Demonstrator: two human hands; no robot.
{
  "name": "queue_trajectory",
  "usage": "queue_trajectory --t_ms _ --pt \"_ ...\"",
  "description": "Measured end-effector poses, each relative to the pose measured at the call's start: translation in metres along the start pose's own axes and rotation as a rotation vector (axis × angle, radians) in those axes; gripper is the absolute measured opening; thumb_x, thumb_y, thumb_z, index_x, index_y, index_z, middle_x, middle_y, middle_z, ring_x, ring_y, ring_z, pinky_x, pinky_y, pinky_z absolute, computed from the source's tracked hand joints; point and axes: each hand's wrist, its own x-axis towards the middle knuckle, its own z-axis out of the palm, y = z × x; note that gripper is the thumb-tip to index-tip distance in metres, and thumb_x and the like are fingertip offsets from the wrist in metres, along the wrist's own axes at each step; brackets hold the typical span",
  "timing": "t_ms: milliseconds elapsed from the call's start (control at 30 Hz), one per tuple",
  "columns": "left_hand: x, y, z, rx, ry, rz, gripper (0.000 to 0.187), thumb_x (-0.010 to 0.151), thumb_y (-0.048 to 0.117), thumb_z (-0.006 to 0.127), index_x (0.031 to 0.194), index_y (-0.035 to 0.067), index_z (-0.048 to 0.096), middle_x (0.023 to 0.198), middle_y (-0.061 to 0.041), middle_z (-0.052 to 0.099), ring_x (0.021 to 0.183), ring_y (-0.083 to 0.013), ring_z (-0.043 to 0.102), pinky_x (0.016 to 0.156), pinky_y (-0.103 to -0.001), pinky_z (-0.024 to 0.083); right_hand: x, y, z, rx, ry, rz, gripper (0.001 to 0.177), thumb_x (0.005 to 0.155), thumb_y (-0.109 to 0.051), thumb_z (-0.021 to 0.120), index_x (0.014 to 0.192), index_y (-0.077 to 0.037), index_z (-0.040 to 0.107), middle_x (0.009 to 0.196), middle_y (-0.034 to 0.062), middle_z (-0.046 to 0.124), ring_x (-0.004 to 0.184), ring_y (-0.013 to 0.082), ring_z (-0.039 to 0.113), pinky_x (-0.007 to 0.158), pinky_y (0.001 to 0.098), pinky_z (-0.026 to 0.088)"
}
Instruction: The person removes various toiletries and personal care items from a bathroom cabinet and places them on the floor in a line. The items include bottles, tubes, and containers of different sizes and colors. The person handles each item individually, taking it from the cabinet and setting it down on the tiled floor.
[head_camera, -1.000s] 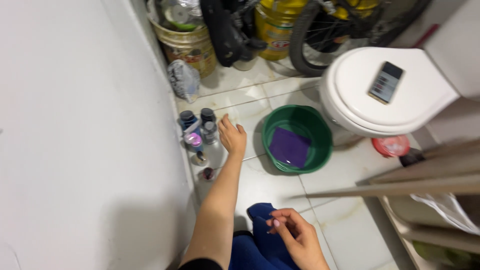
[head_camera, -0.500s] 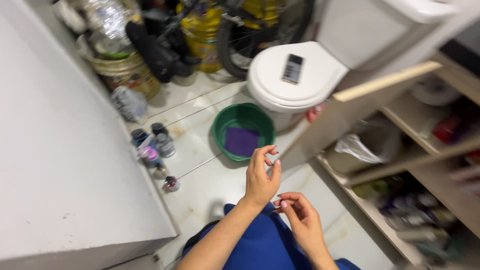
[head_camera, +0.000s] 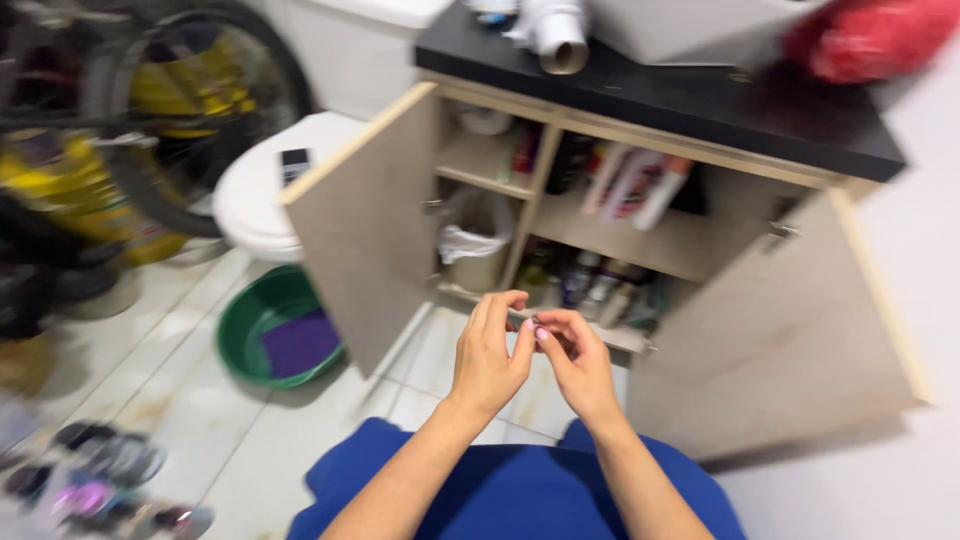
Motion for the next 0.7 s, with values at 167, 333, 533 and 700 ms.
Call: queue_trajectory --t_ms 167,333,533,700 --pt "0.003 0.007 0.074 -0.068 -0.171 0.044 0.021 0.094 0.005 0.06 0.114 0.002 0.061 0.104 -0.015 0.064 0.093 -0.0322 0.067 0.078 -0.041 0.055 0.007 0.018 -0.056 0.03 0.135 -0.037 0.021 0.1 -0.001 0.059 0.12 -0.001 0.061 0.108 0.0064 0.072 0.098 0.0109 0.068 0.085 0.0253 0.055" --pt "0.022 -0.006 0.141 0.016 -0.198 0.159 0.015 0.094 0.004 0.056 0.108 0.002 0.061 0.105 -0.016 0.064 0.098 -0.0375 0.063 0.082 -0.047 0.052 0.036 0.045 -0.108 0.051 0.248 -0.012 0.025 0.098 0.003 0.057 0.122 -0.002 0.06 0.11 0.0075 0.071 0.096 0.0107 0.066 0.083 0.0243 0.053" --pt "0.047 -0.033 0.204 0.138 -0.384 0.112 0.011 0.089 0.011 0.061 0.099 0.006 0.063 0.098 -0.012 0.072 0.093 -0.0368 0.062 0.078 -0.049 0.052 0.052 0.093 -0.151 0.092 0.384 0.17 0.022 0.105 -0.008 0.057 0.127 -0.006 0.06 0.102 0.0076 0.072 0.079 0.0124 0.057 0.064 0.0262 0.043" --pt "0.071 -0.069 0.253 0.239 -0.474 0.164 0.009 0.089 0.016 0.064 0.096 0.01 0.065 0.095 -0.011 0.073 0.096 -0.0347 0.064 0.08 -0.048 0.053 0.058 0.128 -0.19 0.035 0.399 0.207 0.025 0.095 -0.006 0.067 0.119 -0.007 0.061 0.099 0.006 0.074 0.082 0.0103 0.069 0.07 0.0248 0.053"
